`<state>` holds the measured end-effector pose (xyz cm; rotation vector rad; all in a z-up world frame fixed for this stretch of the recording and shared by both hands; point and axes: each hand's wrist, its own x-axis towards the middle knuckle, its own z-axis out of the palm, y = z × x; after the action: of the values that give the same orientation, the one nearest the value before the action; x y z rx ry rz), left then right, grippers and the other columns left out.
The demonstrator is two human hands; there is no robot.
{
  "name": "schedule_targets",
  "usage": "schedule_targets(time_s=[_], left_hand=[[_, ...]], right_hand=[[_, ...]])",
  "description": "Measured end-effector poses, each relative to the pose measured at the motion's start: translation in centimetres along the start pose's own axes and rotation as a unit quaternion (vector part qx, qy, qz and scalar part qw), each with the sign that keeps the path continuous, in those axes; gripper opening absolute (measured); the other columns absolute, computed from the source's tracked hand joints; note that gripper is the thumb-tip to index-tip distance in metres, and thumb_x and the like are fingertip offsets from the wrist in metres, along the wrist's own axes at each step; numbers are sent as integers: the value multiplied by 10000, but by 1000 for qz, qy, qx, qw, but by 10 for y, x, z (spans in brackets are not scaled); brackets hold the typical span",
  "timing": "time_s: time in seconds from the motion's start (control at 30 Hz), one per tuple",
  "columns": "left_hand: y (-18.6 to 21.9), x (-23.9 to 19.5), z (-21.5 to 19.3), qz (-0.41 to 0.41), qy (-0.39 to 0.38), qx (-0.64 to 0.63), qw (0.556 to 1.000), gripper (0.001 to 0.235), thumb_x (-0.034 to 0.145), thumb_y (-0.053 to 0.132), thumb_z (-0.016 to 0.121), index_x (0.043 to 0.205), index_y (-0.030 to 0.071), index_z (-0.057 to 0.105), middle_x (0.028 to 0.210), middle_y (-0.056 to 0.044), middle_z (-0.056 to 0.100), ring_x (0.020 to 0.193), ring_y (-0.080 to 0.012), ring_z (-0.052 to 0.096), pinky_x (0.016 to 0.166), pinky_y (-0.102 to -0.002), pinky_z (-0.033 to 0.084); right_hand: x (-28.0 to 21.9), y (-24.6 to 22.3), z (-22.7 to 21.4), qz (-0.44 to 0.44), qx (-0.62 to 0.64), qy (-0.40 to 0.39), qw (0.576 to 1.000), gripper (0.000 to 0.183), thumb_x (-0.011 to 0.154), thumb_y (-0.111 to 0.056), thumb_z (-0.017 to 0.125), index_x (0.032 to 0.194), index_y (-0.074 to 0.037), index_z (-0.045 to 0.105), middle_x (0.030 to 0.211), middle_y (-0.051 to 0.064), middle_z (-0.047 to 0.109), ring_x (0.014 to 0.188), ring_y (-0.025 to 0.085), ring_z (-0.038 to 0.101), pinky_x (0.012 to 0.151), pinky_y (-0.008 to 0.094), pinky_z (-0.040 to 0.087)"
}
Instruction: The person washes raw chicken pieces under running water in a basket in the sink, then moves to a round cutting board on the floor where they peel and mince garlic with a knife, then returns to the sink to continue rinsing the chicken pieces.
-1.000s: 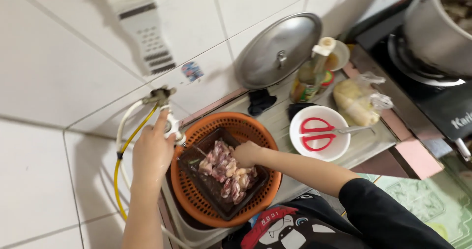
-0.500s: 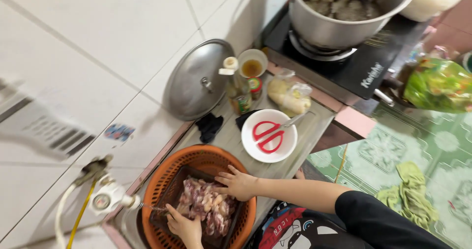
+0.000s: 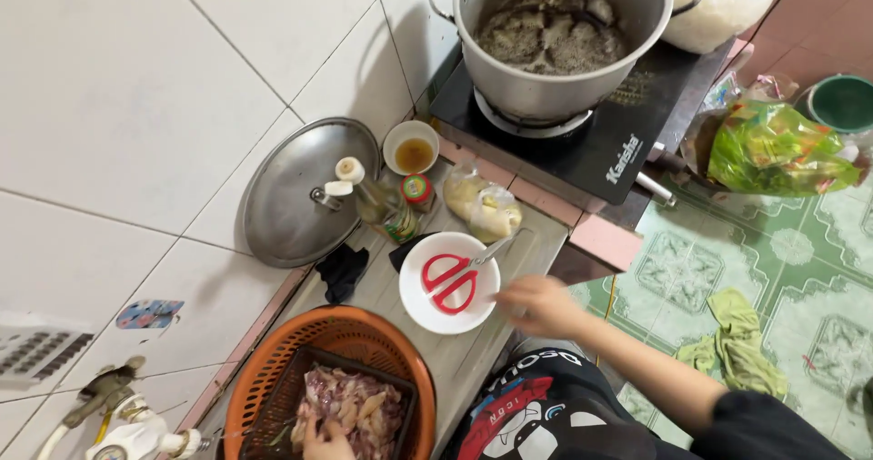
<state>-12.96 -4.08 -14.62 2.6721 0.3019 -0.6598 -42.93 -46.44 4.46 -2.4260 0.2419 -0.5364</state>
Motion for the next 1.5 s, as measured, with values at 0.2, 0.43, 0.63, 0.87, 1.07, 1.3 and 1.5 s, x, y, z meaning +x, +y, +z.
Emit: schedule_targets(time_s=[0.2, 0.43, 0.63, 0.87, 1.07, 1.3, 1.5], left_hand=[[21, -38, 29, 86, 192, 150, 966, 1286, 575, 450, 888, 1644, 192, 221, 1528, -339, 407, 1326, -523, 424, 1048, -601, 371], [72, -115, 75, 199, 277, 116, 933, 862, 748, 484, 803, 1505, 164, 542, 1499, -351, 476, 1432, -463, 434, 1190, -577, 349], [88, -183, 117, 185, 247, -1, 951, 711, 845, 457, 748, 1447, 118, 581, 1492, -309, 482, 1443, -476, 382, 1174, -590, 306], [114, -245, 128, 72, 205, 2, 976, 609, 875, 384, 752, 1408, 124, 616, 1535, -281, 422, 1439, -465, 342, 1147, -581, 300], [147, -272, 119, 107, 264, -46, 957, 514, 881, 275, 746, 1356, 104, 648, 1537, -282, 439, 1418, -486, 357, 1125, -574, 326], [186, -286, 104, 171, 299, -92, 934, 455, 905, 203, 739, 1338, 91, 657, 1522, -253, 473, 1424, -457, 379, 1140, -564, 356], [258, -328, 73, 218, 254, -135, 933, 412, 918, 186, 717, 1311, 79, 660, 1487, -211, 517, 1370, -423, 443, 1075, -520, 421]], right_hand=[[-107, 196, -106, 417, -52, 28, 907, 220, 867, -154, 712, 1067, -115, 794, 676, 123, 689, 608, 269, 670, 628, 393, 548], [-98, 382, -91, 360, -56, 70, 928, 399, 788, -189, 766, 1161, -59, 712, 1004, 163, 745, 802, 319, 717, 751, 435, 569], [-67, 352, -98, 151, -179, 44, 971, 533, 637, -265, 814, 1129, -84, 714, 1213, 211, 654, 1181, 428, 543, 986, 529, 446], [-72, 394, -70, 223, -149, 3, 963, 346, 843, -254, 736, 1140, -76, 710, 1192, 154, 693, 1198, 392, 580, 1040, 503, 453], [-89, 384, -87, 97, -116, 73, 986, 297, 681, -143, 802, 966, -79, 753, 1107, 153, 699, 1120, 400, 613, 982, 493, 506], [-132, 348, -153, 270, 35, -73, 960, 488, 685, -272, 899, 1133, -116, 783, 1166, 147, 679, 929, 273, 729, 839, 364, 587], [-187, 361, -221, 367, 307, -126, 869, 498, 748, -267, 867, 1153, 9, 781, 1018, 61, 750, 920, 106, 663, 869, 329, 600]])
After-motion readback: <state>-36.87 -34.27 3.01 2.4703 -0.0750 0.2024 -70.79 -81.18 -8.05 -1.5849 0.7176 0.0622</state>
